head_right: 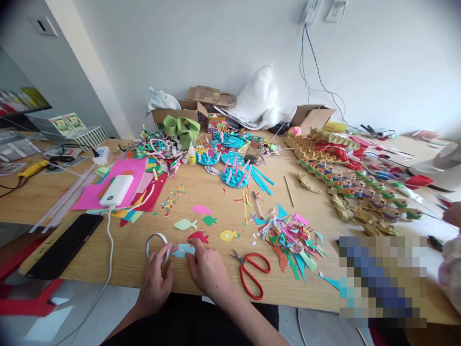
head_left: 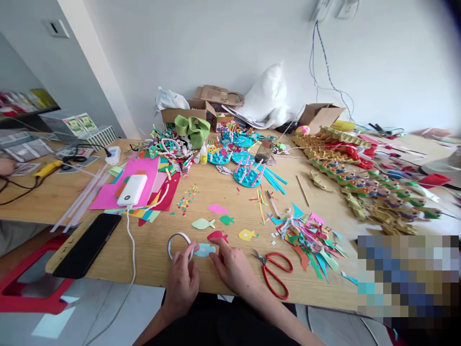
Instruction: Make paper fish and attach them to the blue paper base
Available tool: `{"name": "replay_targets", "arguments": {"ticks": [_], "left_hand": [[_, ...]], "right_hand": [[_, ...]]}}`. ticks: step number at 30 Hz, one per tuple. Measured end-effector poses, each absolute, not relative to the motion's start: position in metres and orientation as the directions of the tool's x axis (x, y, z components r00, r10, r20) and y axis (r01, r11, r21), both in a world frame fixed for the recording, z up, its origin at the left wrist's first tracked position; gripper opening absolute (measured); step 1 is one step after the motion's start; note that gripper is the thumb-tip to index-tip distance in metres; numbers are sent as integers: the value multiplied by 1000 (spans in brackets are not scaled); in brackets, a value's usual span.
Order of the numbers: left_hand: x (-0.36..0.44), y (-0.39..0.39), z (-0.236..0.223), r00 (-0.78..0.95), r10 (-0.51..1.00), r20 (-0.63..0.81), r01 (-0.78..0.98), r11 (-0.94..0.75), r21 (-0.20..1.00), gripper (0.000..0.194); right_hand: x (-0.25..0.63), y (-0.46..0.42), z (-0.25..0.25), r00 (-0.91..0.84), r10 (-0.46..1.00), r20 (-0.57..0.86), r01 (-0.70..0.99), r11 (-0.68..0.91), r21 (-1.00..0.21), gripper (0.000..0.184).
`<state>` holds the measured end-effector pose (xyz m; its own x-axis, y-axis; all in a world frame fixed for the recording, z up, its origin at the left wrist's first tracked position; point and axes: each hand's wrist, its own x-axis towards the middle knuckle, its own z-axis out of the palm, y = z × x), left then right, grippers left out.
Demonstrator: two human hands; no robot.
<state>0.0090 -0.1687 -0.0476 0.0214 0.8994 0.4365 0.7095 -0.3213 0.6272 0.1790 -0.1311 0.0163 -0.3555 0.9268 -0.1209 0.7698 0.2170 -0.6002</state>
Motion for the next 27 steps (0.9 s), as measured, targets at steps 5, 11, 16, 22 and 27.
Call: {"name": "replay_targets", "arguments": {"ticks": [5, 11, 16, 22, 27], "left_hand": [[14, -156, -29, -25, 896, 444, 683, -309, 662, 42], [46, -109, 17, -47, 909, 414, 441, -353, 825, 24], [69, -96, 31, 60, 894, 445, 368, -434, 822, 19], [70, -99, 34, 122, 881, 458, 437, -462, 772, 17], [70, -98, 28, 105, 912, 397, 397, -404, 824, 17]], "right_hand": [[218, -130, 21, -239, 971, 17, 647, 172, -743, 29], [232, -112, 46, -70, 997, 36, 512, 67, -856, 28], [221, -95, 69, -104, 974, 201, 392, 226, -892, 18], [212, -89, 67, -105, 954, 281, 366, 300, -881, 13], [208, -91, 57, -109, 910, 400, 486, 400, -777, 13]]}}
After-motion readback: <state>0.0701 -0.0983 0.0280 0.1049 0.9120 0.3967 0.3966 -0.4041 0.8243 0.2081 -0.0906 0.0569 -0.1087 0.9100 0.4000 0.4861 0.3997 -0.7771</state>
